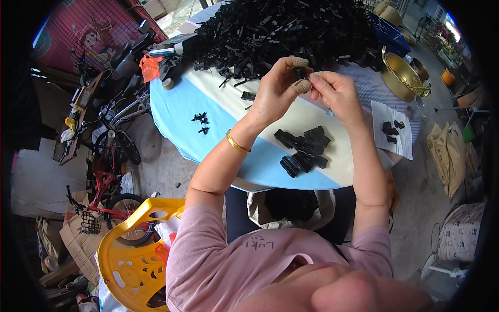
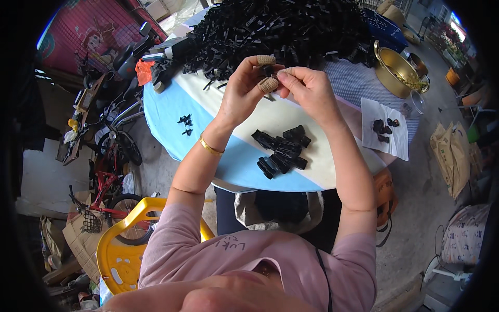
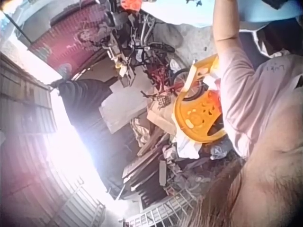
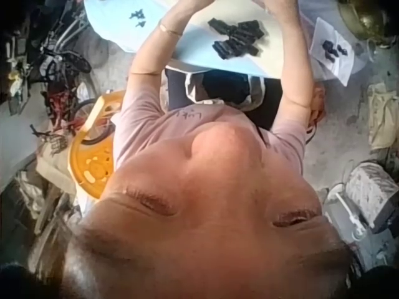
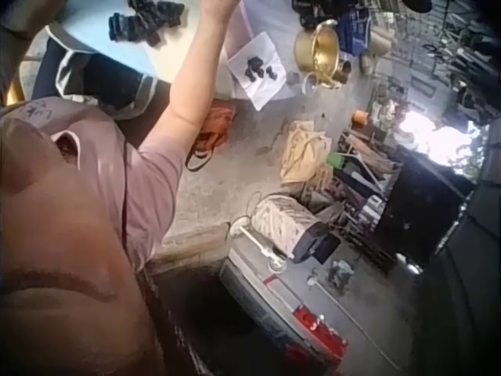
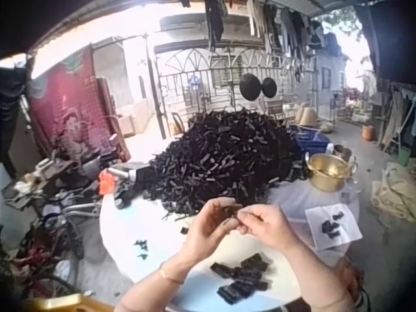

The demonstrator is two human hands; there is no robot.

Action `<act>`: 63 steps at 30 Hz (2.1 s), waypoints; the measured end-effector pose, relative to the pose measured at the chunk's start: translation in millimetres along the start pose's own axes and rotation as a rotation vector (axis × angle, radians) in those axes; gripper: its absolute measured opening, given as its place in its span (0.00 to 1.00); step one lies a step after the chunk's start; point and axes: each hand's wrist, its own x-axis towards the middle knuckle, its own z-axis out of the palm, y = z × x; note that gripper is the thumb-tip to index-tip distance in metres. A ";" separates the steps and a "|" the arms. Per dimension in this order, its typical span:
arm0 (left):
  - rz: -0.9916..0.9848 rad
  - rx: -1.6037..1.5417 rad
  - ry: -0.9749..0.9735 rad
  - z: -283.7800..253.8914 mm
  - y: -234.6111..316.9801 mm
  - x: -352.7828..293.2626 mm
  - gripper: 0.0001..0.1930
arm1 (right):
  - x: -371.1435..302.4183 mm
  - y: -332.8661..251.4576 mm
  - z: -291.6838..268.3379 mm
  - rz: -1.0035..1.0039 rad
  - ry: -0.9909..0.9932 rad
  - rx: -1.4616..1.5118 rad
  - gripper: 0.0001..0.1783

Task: Assembling small black plastic components by hand at a workstation.

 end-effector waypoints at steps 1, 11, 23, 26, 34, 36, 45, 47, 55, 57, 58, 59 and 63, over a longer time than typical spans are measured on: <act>-0.006 0.035 -0.016 -0.6 0.2 -0.3 0.17 | -0.1 0.4 0.6 -0.052 0.000 -0.045 0.08; 0.025 0.039 -0.080 -0.2 1.6 -1.4 0.15 | -4.1 -3.1 2.1 -0.190 0.007 -0.216 0.08; 0.199 0.232 0.060 5.8 2.5 -7.1 0.11 | -4.7 2.7 10.9 -0.045 0.077 -0.035 0.07; 0.305 0.379 0.119 8.1 0.0 -6.8 0.10 | -2.5 4.9 8.3 -0.053 0.065 -0.015 0.08; -0.167 0.602 -0.355 -10.7 17.4 -6.0 0.20 | 8.4 6.5 -45.6 0.195 -0.151 -0.269 0.10; -0.187 0.554 -0.425 -15.6 15.4 -2.4 0.22 | 10.8 11.4 -44.4 0.169 -0.094 -0.246 0.10; 0.443 1.145 0.084 -28.6 -57.9 38.7 0.21 | 20.2 35.9 -22.0 -0.080 0.164 -0.406 0.09; 0.325 1.126 0.007 -24.8 -57.5 35.5 0.21 | 16.5 31.4 -23.1 -0.121 0.148 -0.505 0.11; -0.037 0.523 -0.132 -32.3 -18.1 16.8 0.13 | 11.9 15.4 -21.8 -0.381 0.032 -0.473 0.11; -0.108 0.313 -0.205 -29.4 -13.3 15.5 0.14 | 9.6 13.3 -18.8 -0.427 -0.003 -0.387 0.09; -0.139 0.191 -0.204 -29.3 -11.7 14.9 0.16 | 6.6 9.3 -17.1 -0.402 -0.047 -0.363 0.08; -0.169 0.069 -0.201 -29.4 -10.9 14.6 0.17 | 3.7 5.9 -14.7 -0.376 -0.091 -0.340 0.06; -0.155 -0.093 -0.130 -22.3 -21.0 10.9 0.20 | -1.6 3.4 5.5 -0.371 0.112 -0.261 0.07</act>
